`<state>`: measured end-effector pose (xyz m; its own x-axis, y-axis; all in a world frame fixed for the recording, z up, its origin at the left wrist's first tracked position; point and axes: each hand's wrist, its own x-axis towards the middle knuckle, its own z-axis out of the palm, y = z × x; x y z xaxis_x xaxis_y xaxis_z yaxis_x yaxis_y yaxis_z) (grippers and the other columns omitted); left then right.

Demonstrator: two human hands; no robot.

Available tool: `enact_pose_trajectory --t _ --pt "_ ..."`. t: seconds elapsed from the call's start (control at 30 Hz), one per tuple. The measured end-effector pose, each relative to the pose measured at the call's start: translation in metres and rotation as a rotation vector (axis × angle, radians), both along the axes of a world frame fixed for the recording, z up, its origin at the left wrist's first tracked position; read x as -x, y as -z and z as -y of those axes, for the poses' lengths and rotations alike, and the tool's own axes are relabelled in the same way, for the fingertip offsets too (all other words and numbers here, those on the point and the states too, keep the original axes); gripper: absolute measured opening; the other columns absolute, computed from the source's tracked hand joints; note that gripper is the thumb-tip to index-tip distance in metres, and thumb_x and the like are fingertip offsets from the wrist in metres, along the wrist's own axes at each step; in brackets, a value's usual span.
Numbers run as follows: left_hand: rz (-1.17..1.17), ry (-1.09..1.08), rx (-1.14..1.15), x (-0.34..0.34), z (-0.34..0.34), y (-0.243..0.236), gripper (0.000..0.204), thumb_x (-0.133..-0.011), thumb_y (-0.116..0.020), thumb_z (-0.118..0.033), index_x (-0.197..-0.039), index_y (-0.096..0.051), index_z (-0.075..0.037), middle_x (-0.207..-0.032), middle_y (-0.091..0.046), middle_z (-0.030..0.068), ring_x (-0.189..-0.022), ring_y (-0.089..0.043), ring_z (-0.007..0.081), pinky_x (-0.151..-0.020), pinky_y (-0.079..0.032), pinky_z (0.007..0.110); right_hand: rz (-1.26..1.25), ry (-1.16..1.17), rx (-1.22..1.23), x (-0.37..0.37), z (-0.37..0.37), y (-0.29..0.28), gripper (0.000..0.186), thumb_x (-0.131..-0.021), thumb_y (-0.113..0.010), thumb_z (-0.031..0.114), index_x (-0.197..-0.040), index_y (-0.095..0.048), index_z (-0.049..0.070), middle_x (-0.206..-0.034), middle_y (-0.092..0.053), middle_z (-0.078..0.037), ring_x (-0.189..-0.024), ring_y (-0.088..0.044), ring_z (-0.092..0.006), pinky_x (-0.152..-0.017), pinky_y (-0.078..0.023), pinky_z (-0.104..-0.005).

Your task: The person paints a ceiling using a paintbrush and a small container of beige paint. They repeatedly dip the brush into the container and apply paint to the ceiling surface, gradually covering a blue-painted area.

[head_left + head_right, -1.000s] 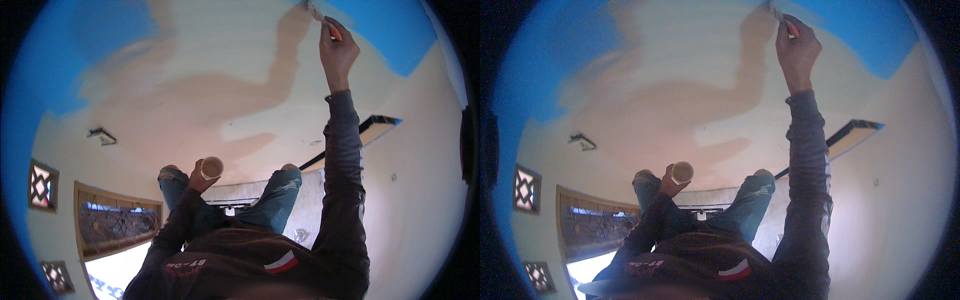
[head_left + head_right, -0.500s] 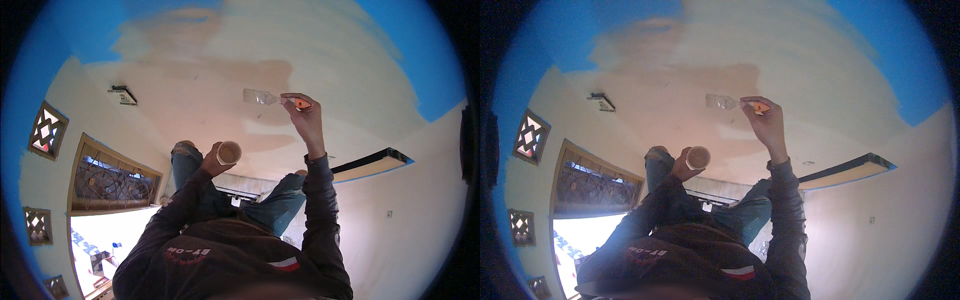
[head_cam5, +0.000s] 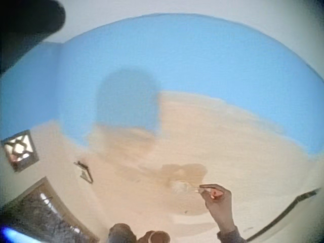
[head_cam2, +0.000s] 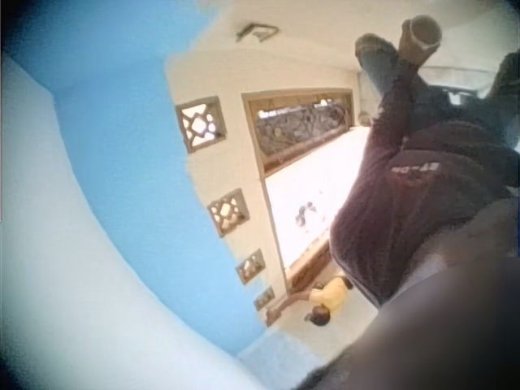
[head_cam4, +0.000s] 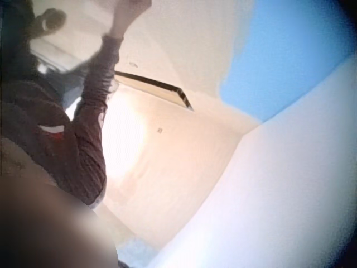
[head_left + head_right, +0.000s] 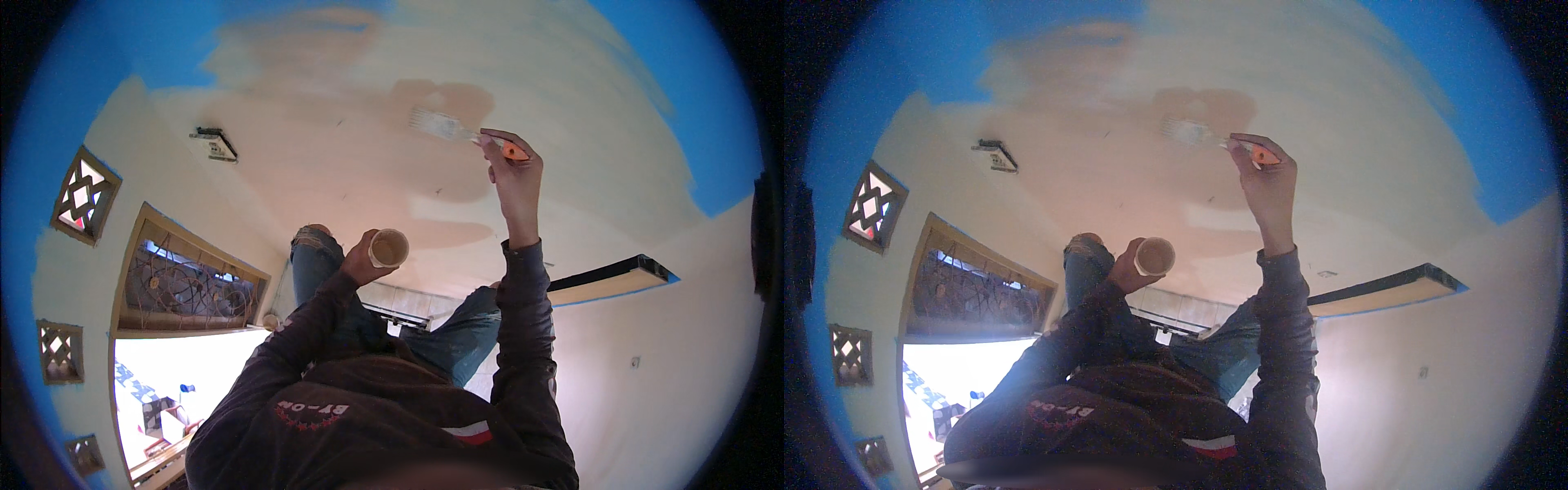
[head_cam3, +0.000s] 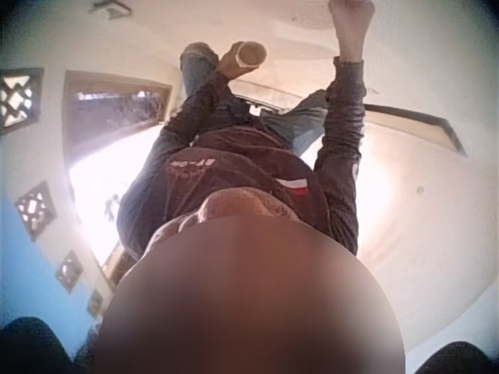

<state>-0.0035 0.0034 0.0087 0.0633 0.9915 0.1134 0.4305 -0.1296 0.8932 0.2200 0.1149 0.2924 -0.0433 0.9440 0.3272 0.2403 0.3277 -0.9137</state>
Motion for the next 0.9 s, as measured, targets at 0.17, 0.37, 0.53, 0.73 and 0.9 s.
enact_pose_trajectory --t 0.17,0.37,0.53,0.73,0.9 --pt "0.001 0.034 -0.086 0.0 -0.004 0.009 0.088 -0.071 -0.092 -0.034 -0.138 -0.042 -0.006 -0.131 -0.056 0.0173 -0.123 -0.059 0.0332 -0.102 -0.051 0.043 0.206 -0.164 0.056 -0.011 0.005 0.021 0.02 -0.091 -0.075 0.02 -0.101 -0.077 0.003 -0.08 -0.073 -0.003 -0.074 -0.062 -0.0088 -0.069 -0.048 -0.0254" --pt "0.057 0.071 -0.119 0.001 -0.01 0.024 0.089 -0.07 -0.092 -0.035 -0.139 -0.043 -0.006 -0.13 -0.057 0.0158 -0.12 -0.061 0.0323 -0.1 -0.051 0.041 0.441 -0.27 0.098 -0.02 0.01 0.065 0.018 -0.089 -0.075 0.019 -0.096 -0.077 0.002 -0.081 -0.074 -0.007 -0.076 -0.066 -0.0111 -0.073 -0.052 -0.0292" --pt "0.036 0.061 -0.064 0.002 -0.006 0.015 0.091 -0.071 -0.092 -0.036 -0.14 -0.042 -0.005 -0.13 -0.059 0.0163 -0.121 -0.061 0.0324 -0.1 -0.051 0.042 0.419 -0.316 0.136 -0.024 0.012 0.094 0.018 -0.087 -0.076 0.017 -0.096 -0.077 0.002 -0.081 -0.074 -0.009 -0.075 -0.067 -0.0121 -0.072 -0.052 -0.0299" --pt "0.027 0.043 -0.052 0.003 -0.006 0.021 0.092 -0.071 -0.092 -0.036 -0.14 -0.04 -0.005 -0.13 -0.059 0.0171 -0.121 -0.062 0.0327 -0.1 -0.052 0.042 0.413 -0.292 0.124 -0.02 0.02 0.109 0.017 -0.089 -0.074 0.014 -0.097 -0.075 -0.001 -0.08 -0.072 -0.004 -0.071 -0.059 -0.0079 -0.067 -0.048 -0.0239" --pt "0.018 0.031 -0.084 0.004 -0.005 0.02 0.094 -0.069 -0.093 -0.04 -0.139 -0.041 -0.005 -0.126 -0.061 0.0173 -0.113 -0.066 0.0344 -0.093 -0.055 0.042 0.103 -0.176 0.355 -0.032 0.023 0.123 0.02 -0.093 -0.071 0.017 -0.105 -0.074 0.001 -0.084 -0.073 -0.006 -0.066 -0.055 -0.0045 -0.057 -0.041 -0.0188"
